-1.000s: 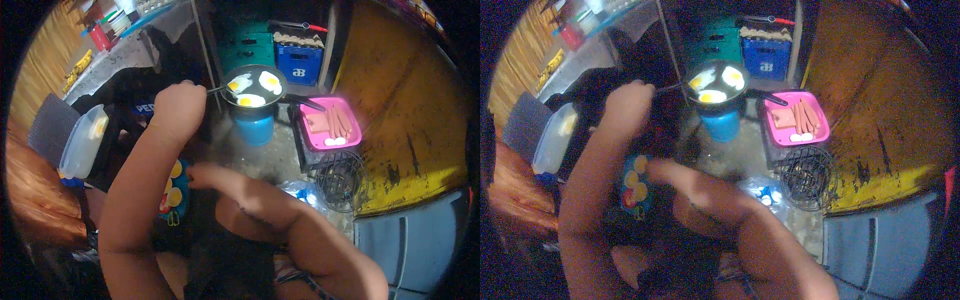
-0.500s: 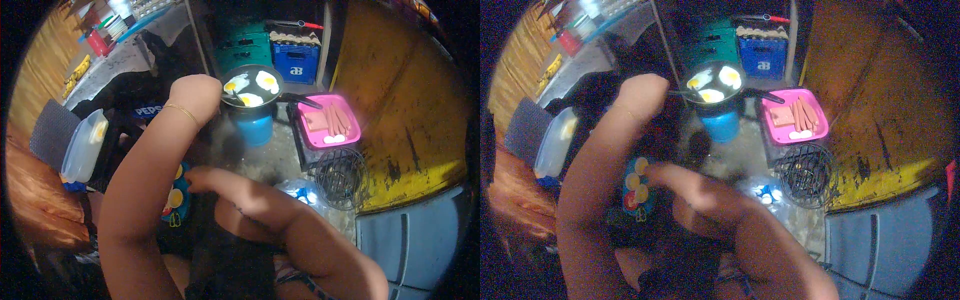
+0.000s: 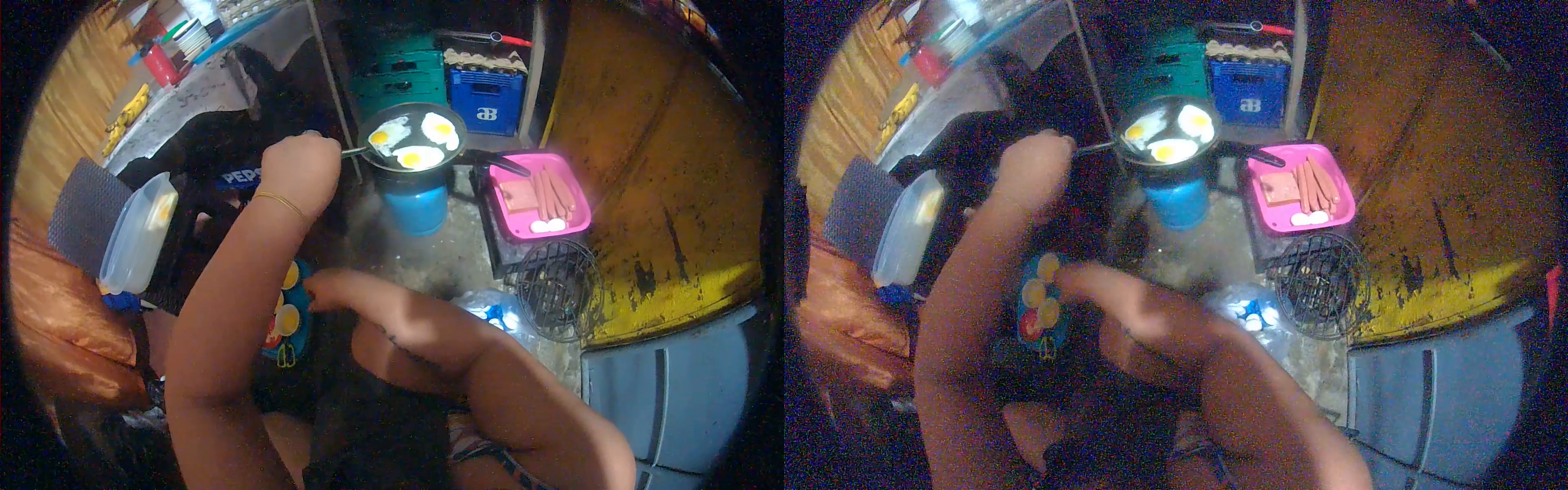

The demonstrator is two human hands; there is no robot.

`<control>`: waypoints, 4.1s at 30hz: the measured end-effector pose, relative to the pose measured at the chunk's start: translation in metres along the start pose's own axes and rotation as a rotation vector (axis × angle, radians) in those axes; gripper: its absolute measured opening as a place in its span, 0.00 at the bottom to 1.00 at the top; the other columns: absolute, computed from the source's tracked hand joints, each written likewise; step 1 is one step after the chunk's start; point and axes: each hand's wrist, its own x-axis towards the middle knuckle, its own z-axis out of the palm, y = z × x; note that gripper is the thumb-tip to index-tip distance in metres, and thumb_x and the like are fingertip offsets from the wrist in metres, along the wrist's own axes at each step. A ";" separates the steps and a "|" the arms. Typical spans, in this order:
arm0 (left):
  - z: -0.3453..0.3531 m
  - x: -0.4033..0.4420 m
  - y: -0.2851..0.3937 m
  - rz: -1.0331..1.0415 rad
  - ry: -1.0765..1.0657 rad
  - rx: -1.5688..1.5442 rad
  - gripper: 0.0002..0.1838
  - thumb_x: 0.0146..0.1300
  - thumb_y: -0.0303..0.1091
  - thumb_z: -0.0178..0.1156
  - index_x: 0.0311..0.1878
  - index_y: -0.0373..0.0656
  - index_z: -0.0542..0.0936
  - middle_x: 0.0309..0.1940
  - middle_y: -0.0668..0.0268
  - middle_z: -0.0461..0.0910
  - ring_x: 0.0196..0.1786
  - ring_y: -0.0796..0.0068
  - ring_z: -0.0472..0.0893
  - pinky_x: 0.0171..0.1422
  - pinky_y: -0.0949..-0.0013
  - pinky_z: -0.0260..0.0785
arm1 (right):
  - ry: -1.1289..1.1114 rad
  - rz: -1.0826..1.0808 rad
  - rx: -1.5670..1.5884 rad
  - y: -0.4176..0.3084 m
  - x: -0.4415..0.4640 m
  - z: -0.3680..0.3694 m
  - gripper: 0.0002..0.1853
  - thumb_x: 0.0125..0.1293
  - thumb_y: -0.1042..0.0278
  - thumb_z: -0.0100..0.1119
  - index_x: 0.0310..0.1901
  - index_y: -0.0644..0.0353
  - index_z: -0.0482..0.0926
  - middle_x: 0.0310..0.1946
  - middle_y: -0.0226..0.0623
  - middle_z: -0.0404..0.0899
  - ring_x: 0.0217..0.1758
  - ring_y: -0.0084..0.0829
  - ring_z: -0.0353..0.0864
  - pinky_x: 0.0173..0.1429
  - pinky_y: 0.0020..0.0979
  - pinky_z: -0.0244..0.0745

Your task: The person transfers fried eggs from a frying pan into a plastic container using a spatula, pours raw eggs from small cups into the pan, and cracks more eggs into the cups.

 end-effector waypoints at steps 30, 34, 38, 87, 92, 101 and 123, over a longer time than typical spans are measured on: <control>0.083 -0.021 -0.009 -0.261 -0.115 -0.751 0.15 0.62 0.33 0.65 0.50 0.37 0.83 0.45 0.46 0.84 0.52 0.45 0.83 0.58 0.52 0.74 | 0.010 -0.082 -0.110 0.007 -0.003 0.004 0.22 0.61 0.50 0.68 0.50 0.57 0.82 0.44 0.46 0.86 0.49 0.46 0.86 0.53 0.49 0.79; 0.084 -0.021 -0.002 -0.267 -0.032 -0.719 0.13 0.62 0.32 0.64 0.47 0.37 0.83 0.44 0.46 0.84 0.51 0.45 0.83 0.58 0.50 0.74 | -0.058 -0.046 -0.089 0.002 0.001 -0.002 0.23 0.61 0.52 0.68 0.54 0.57 0.81 0.43 0.45 0.87 0.46 0.43 0.87 0.51 0.48 0.80; 0.111 -0.011 0.004 -0.268 0.012 -0.679 0.11 0.63 0.32 0.62 0.46 0.37 0.82 0.43 0.46 0.85 0.49 0.43 0.83 0.56 0.49 0.74 | -0.054 -0.174 -0.050 0.026 0.026 0.018 0.25 0.62 0.57 0.67 0.59 0.55 0.79 0.45 0.45 0.87 0.42 0.42 0.87 0.47 0.46 0.81; 0.078 0.009 0.017 -0.114 -0.005 -0.247 0.10 0.65 0.27 0.53 0.45 0.38 0.81 0.43 0.47 0.82 0.46 0.48 0.86 0.47 0.52 0.81 | -0.016 -0.194 -0.061 0.005 -0.014 -0.004 0.23 0.65 0.54 0.65 0.60 0.51 0.80 0.57 0.43 0.83 0.60 0.44 0.81 0.64 0.44 0.74; 0.099 0.021 0.022 -0.136 0.035 -0.285 0.10 0.67 0.28 0.51 0.45 0.38 0.81 0.43 0.46 0.82 0.45 0.46 0.86 0.46 0.52 0.81 | -0.046 -0.195 -0.019 0.009 0.001 -0.003 0.24 0.64 0.54 0.65 0.61 0.51 0.79 0.57 0.43 0.83 0.60 0.45 0.81 0.64 0.45 0.74; 0.088 0.012 0.028 -0.143 0.055 -0.319 0.10 0.66 0.28 0.53 0.45 0.39 0.81 0.44 0.46 0.82 0.44 0.45 0.85 0.46 0.50 0.80 | -0.038 -0.237 0.026 0.016 0.025 0.008 0.26 0.63 0.55 0.66 0.62 0.51 0.78 0.57 0.44 0.83 0.61 0.47 0.80 0.64 0.46 0.74; 0.083 0.005 0.020 -0.238 0.033 -0.433 0.14 0.63 0.27 0.57 0.52 0.43 0.82 0.45 0.46 0.82 0.49 0.46 0.84 0.53 0.50 0.78 | 0.039 -0.341 0.043 0.051 0.051 0.044 0.30 0.65 0.53 0.65 0.67 0.53 0.74 0.61 0.47 0.80 0.64 0.46 0.78 0.69 0.48 0.71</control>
